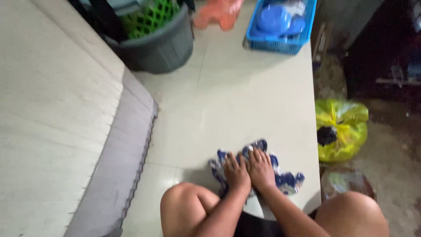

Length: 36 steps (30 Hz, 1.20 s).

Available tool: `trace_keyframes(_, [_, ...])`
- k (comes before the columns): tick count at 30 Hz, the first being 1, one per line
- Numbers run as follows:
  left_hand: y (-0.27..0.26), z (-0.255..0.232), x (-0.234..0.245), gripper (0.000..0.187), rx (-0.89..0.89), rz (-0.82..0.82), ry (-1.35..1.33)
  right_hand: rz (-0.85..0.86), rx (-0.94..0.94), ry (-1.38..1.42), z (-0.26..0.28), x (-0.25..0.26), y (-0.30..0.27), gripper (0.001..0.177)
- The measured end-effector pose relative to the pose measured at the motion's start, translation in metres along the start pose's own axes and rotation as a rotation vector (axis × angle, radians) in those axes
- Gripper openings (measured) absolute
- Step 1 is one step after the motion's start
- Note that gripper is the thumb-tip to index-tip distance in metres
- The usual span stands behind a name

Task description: The person sits on a tiled floor and repeatedly rubs a blue and white patterned cloth against the surface with both hands. The person moves the cloth back and forth over a small area near a mattress edge and a plastic basket.

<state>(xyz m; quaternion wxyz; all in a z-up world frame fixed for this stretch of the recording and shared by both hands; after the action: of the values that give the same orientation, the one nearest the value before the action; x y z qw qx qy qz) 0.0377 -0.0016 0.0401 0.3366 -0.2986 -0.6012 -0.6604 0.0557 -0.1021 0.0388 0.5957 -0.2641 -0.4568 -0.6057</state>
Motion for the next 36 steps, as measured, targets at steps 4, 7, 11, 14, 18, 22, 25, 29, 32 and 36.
trace_keyframes(4, [-0.027,-0.003,0.016,0.037,0.048,-0.039,0.086,0.041,-0.075,0.025,-0.002,-0.002,-0.035,0.051])
trace_keyframes(7, [-0.02,-0.001,0.012,0.04,0.043,-0.032,0.075,0.044,-0.119,0.036,-0.002,0.001,-0.027,0.051])
trace_keyframes(11, [-0.002,0.0,0.014,0.039,0.039,-0.064,0.065,0.031,-0.16,0.052,-0.005,-0.006,-0.011,0.049])
trace_keyframes(14, [0.02,0.001,0.0,0.043,-0.006,0.003,-0.01,-0.015,-0.086,0.039,-0.01,-0.008,0.015,0.047])
trace_keyframes(18, [0.052,0.001,-0.03,0.044,-0.035,0.061,-0.018,-0.024,-0.064,0.052,-0.021,-0.013,0.059,0.046])
trace_keyframes(22, [0.09,0.001,-0.068,0.054,-0.075,0.19,-0.067,-0.033,-0.063,0.055,-0.033,-0.027,0.106,0.047])
trace_keyframes(25, [0.115,0.004,-0.098,0.057,-0.104,0.252,-0.134,-0.029,-0.069,0.062,-0.036,-0.028,0.14,0.047])
trace_keyframes(29, [0.157,0.005,-0.127,0.061,-0.177,0.213,-0.061,-0.055,-0.059,0.062,-0.048,-0.043,0.19,0.046])
trace_keyframes(32, [0.184,0.007,-0.167,0.059,-0.215,0.177,-0.065,-0.09,-0.053,0.058,-0.056,-0.051,0.226,0.045])
trace_keyframes(36, [0.231,0.01,-0.206,0.057,-0.231,0.204,-0.103,-0.121,-0.05,0.044,-0.072,-0.069,0.28,0.043])
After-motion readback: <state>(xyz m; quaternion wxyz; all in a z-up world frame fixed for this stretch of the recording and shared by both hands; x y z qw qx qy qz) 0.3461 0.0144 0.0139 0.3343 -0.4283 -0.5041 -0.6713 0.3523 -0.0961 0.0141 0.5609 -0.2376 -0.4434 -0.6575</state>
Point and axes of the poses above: each hand's wrist, its own y-axis towards the middle knuckle, its own x-axis out of the back of the hand, z = x × y, the point moved 4 cm from there along y, towards the middle knuckle, and after that the axes turned 15 degrees about y, right-handed, at the moved point
